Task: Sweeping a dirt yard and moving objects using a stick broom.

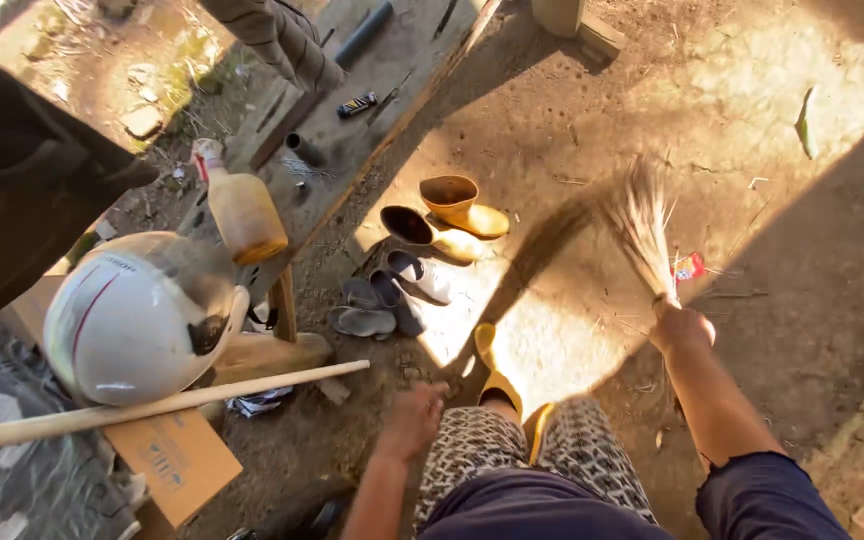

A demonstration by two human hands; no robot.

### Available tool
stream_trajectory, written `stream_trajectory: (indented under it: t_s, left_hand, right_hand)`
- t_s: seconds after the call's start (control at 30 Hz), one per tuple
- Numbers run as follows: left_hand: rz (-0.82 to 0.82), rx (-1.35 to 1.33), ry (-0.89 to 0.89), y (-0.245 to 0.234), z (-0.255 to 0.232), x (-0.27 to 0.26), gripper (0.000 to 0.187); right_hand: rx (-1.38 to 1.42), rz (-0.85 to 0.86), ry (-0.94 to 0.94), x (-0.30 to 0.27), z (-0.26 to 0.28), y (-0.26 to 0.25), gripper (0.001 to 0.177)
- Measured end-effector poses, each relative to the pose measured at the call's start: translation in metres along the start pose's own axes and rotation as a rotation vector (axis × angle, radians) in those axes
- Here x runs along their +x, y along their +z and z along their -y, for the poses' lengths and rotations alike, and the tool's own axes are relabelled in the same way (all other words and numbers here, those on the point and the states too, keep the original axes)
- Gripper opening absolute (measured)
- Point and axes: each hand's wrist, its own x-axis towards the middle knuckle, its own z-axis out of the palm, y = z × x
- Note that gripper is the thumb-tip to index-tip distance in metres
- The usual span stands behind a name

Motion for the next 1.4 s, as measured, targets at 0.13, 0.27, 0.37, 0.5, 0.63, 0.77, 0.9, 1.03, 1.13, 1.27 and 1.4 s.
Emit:
stream_trajectory:
  t_s: [0.13, 0.27, 0.37, 0.5, 0.63, 0.77, 0.9, 1.03, 1.13, 1.27, 1.4]
  left_hand:
    - [-0.092, 0.068, 0.195, -0.045, -0.011, 0.039, 0.026]
    - [-0.075, 0.103, 0.191, -0.07, -0.04, 0.073, 0.028]
    - [-0.001, 0.114, 0.145, -0.069, -0.057, 0.087, 0.029]
    - [0.071, 0.142, 0.109, -0.063, -0.084, 0.1, 0.028]
    - [0.163, 0.129, -0.045, -0.057, -0.103, 0.115, 0.031]
    - [0.15, 0.103, -0.084, -0.048, -0.128, 0.146, 0.031]
    - [0.144, 0.014, -0.085, -0.044, -0.162, 0.167, 0.03]
    - [0.062, -0.038, -0.005, -0.039, -0.187, 0.173, 0.028]
    - [0.023, -0.039, -0.007, -0.025, -0.18, 0.177, 0.027]
    - [0.031, -0.038, -0.083, -0.016, -0.172, 0.177, 0.028]
    - [0.019, -0.049, -0.069, -0.011, -0.164, 0.176, 0.027]
  right_hand:
    - [0.069, -0.053, 0.036, -0.003, -0.005, 0.015, 0.078]
    - [-0.015, -0.071, -0.095, 0.019, 0.014, 0.016, 0.071]
    - [-0.088, -0.096, -0.18, 0.058, 0.041, 0.043, 0.069]
    - [-0.161, -0.02, -0.165, 0.106, 0.03, 0.026, 0.059]
    - [-0.265, 0.083, -0.014, 0.128, -0.01, -0.01, 0.04]
    - [-0.03, -0.052, 0.013, 0.129, -0.048, -0.056, 0.061]
    - [-0.011, -0.134, -0.111, 0.138, -0.028, -0.076, 0.071]
    - [0.023, -0.052, -0.295, 0.161, 0.04, -0.113, 0.068]
    - [-0.034, 0.03, -0.371, 0.184, 0.089, -0.146, 0.067]
    - [-0.145, 0.038, -0.461, 0.241, 0.126, -0.124, 0.062]
    - [-0.287, 0.046, -0.356, 0.263, 0.059, -0.111, 0.039]
